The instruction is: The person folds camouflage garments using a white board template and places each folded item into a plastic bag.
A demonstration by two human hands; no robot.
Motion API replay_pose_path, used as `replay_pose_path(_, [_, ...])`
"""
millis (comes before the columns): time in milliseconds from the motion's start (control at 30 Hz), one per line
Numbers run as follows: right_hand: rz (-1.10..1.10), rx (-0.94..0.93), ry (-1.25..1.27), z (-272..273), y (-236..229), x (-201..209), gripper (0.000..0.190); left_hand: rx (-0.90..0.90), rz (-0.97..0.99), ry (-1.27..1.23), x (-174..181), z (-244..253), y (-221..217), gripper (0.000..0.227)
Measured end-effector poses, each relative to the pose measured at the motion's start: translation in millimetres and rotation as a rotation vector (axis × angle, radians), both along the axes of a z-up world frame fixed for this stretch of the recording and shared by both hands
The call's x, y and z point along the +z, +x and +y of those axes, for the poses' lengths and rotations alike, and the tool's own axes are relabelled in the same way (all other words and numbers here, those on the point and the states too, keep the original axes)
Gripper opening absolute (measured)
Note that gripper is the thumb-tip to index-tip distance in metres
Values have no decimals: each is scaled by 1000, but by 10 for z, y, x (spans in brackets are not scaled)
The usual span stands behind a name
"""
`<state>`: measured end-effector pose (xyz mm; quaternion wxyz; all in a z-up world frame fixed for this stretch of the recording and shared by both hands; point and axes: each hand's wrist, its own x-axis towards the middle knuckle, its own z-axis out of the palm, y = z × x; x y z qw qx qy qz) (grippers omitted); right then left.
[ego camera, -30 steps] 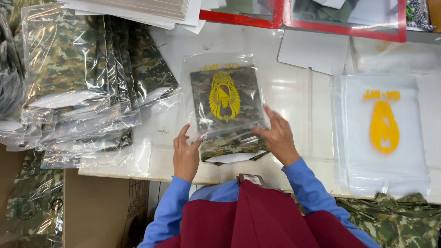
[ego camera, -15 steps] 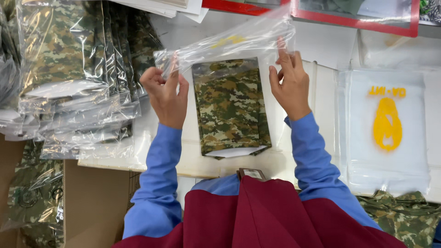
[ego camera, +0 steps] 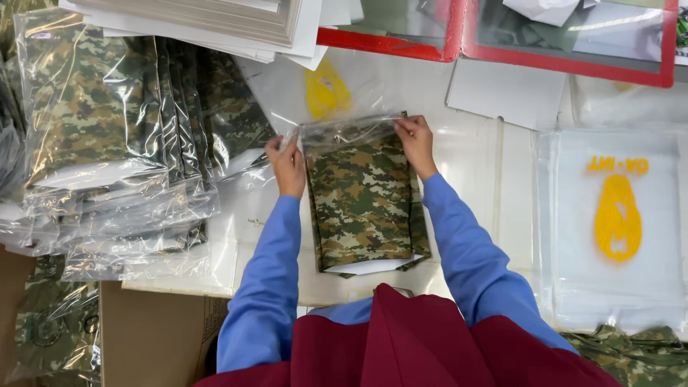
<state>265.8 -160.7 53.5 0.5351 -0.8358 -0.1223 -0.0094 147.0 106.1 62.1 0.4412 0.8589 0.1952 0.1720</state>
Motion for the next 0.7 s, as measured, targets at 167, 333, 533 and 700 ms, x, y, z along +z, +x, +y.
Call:
replay_pose_path(167, [-3, -154, 197, 376, 700, 292, 18, 12, -234, -726, 389, 96, 889, 61])
replay_pose_path(333, [-62, -43, 8, 321, 864, 81, 19, -150, -157, 24, 163, 192, 974, 53])
replay_pose_path(533, [-205, 94, -37, 77, 612, -213, 14, -201, -103, 199, -222, 243, 702, 46])
replay_pose_path(700, [-262, 115, -73, -70, 272, -279, 15, -189, -36, 47, -313, 230, 504, 48])
